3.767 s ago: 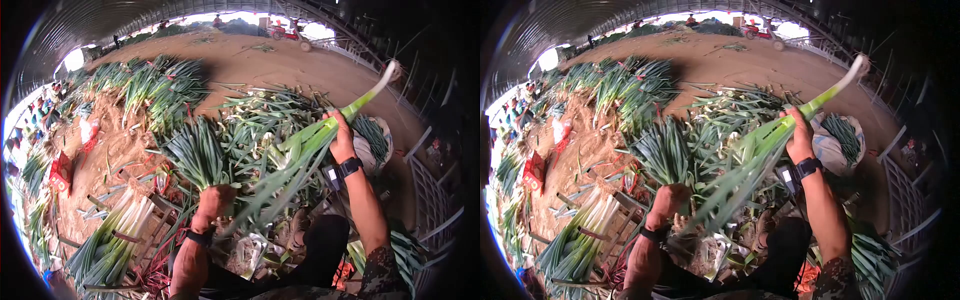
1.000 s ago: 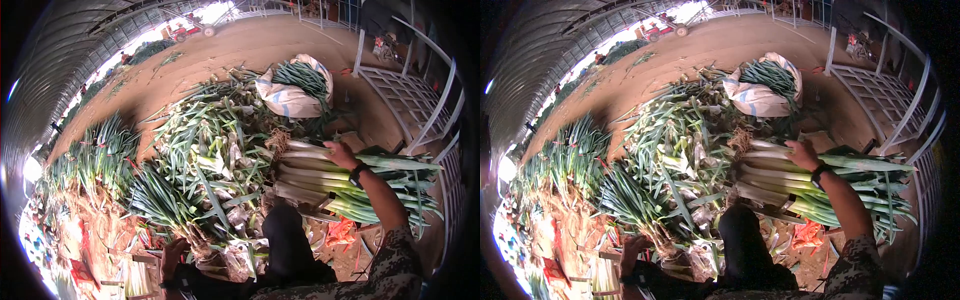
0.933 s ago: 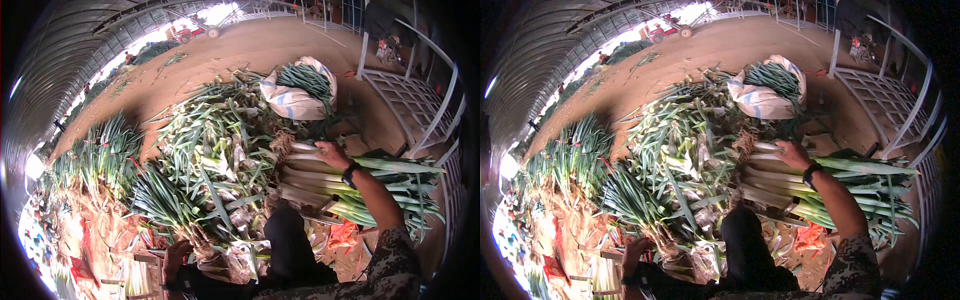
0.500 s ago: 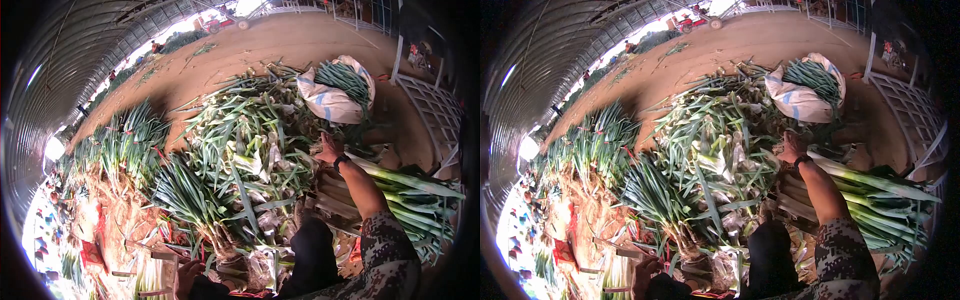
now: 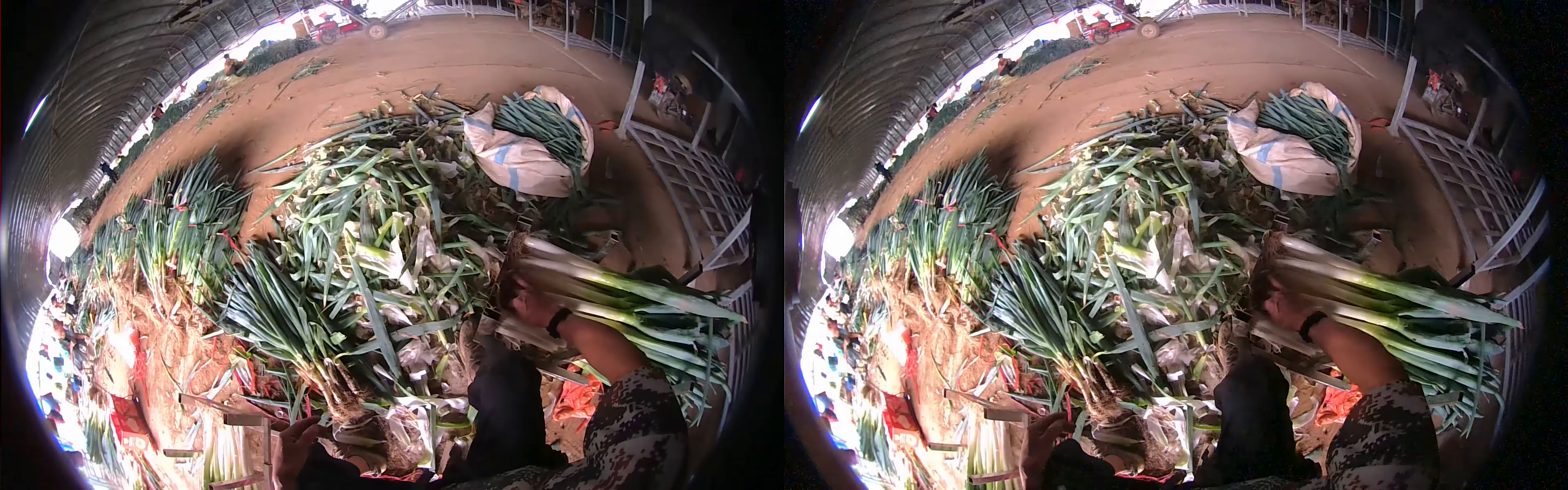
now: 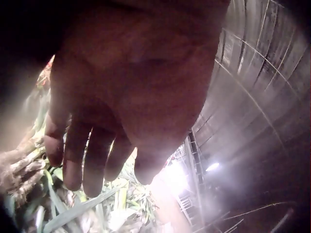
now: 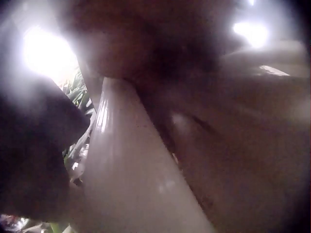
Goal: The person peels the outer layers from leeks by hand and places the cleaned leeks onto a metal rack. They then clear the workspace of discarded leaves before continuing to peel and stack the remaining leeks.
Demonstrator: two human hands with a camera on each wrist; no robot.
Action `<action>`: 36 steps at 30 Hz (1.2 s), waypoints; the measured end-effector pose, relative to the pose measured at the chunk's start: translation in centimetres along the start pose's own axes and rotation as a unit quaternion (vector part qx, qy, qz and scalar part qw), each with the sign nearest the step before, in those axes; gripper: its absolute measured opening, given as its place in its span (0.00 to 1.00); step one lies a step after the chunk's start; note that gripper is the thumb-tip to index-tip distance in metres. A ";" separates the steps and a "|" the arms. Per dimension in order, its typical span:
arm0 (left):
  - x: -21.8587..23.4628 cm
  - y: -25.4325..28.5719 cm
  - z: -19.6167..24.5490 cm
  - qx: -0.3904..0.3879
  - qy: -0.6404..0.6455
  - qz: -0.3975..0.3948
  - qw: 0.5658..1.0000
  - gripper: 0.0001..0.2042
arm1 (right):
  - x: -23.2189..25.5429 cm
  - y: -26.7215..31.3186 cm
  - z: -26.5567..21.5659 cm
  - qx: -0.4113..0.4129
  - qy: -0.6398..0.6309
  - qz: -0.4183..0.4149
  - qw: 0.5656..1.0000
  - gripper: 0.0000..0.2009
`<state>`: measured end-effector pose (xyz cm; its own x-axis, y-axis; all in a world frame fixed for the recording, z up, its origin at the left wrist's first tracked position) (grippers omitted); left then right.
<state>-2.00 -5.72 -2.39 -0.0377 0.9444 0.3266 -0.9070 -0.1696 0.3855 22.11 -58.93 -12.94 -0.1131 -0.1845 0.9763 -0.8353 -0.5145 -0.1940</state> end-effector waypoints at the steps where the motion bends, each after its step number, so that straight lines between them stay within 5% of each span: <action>1: -0.2 0.2 0.5 -0.003 -0.017 -0.005 1.000 0.17 | -0.4 0.2 -0.3 -0.013 0.033 -0.071 0.997 0.09; 5: -0.9 0.5 3.1 -0.013 -0.061 -0.005 0.998 0.18 | -1.1 -1.2 -0.6 -0.006 0.066 -0.195 0.979 0.07; 8: -0.2 0.0 -0.3 -0.011 -0.054 -0.012 0.998 0.19 | 3.2 -3.7 -1.4 -0.023 0.017 -0.204 0.979 0.08; 9: -0.4 0.1 0.1 -0.125 -0.105 -0.030 0.986 0.18 | 5.5 -4.6 -2.0 -0.065 -0.004 -0.223 0.973 0.09; 10: -0.2 0.6 1.0 -0.030 -0.072 0.002 0.997 0.17 | 8.3 -5.0 -2.5 -0.111 -0.024 -0.243 0.963 0.09; 12: -0.4 1.1 2.4 -0.044 -0.059 -0.008 0.997 0.16 | 14.7 -7.4 -6.4 -0.094 -0.045 -0.197 0.975 0.12; 13: -0.4 1.3 3.3 -0.065 -0.068 -0.017 0.995 0.17 | 17.4 -8.5 -8.8 -0.071 -0.169 -0.135 0.974 0.12; 16: 1.2 -1.5 0.0 -0.085 0.029 -0.018 0.996 0.20 | 23.3 -11.0 -16.3 -0.027 -0.505 -0.066 0.860 0.15; 18: 2.5 -2.0 3.2 -0.133 0.104 -0.006 0.986 0.21 | 24.1 -11.8 -20.9 -0.066 -0.643 -0.085 0.758 0.15; 19: 2.7 -2.1 5.8 -0.189 0.167 -0.006 0.968 0.22 | 24.0 -12.1 -23.3 -0.049 -0.687 -0.098 0.718 0.16; 20: 3.5 -2.6 7.1 -0.156 0.091 0.046 0.982 0.22 | 24.0 -12.4 -25.6 -0.033 -0.728 -0.111 0.676 0.18; 23: 4.6 -5.7 7.2 -0.167 0.113 0.101 0.974 0.22 | 22.0 -13.6 -30.4 -0.032 -0.761 -0.145 0.631 0.17; 28: 3.8 -13.6 -6.9 -0.091 0.140 0.178 0.970 0.13 | 16.6 -14.8 -32.2 -0.109 -0.798 -0.173 0.567 0.17; 30: 3.7 -16.3 -16.9 0.015 -0.046 0.183 0.982 0.15 | 13.4 -14.7 -31.4 -0.174 -0.783 -0.186 0.567 0.16; 32: 2.4 -16.4 -21.0 -0.056 -0.165 0.225 0.959 0.17 | 12.1 -14.8 -31.0 -0.201 -0.781 -0.172 0.566 0.15; 33: 1.6 -17.0 -26.8 -0.053 -0.223 0.224 0.947 0.18 | 12.4 -14.7 -31.3 -0.194 -0.776 -0.180 0.572 0.15; 36: -0.1 -16.4 -28.9 0.068 -0.205 0.240 0.946 0.23 | 13.0 -15.0 -32.0 -0.162 -0.763 -0.193 0.595 0.14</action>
<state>0.70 5.14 -33.69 -0.2403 0.5650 0.7893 -0.7636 -0.6121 0.2056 15.93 -26.81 5.69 0.5349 -0.7775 -0.3306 -0.7278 -0.6228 0.2871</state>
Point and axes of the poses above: each hand's wrist, its own y-axis away from the middle knuckle, its own x-axis out of the back of the hand, z = x × y, the point moved 9 cm from there along -y, towards the middle knuckle, and after that the axes turned 5 degrees about -x, right-handed, at the moved point
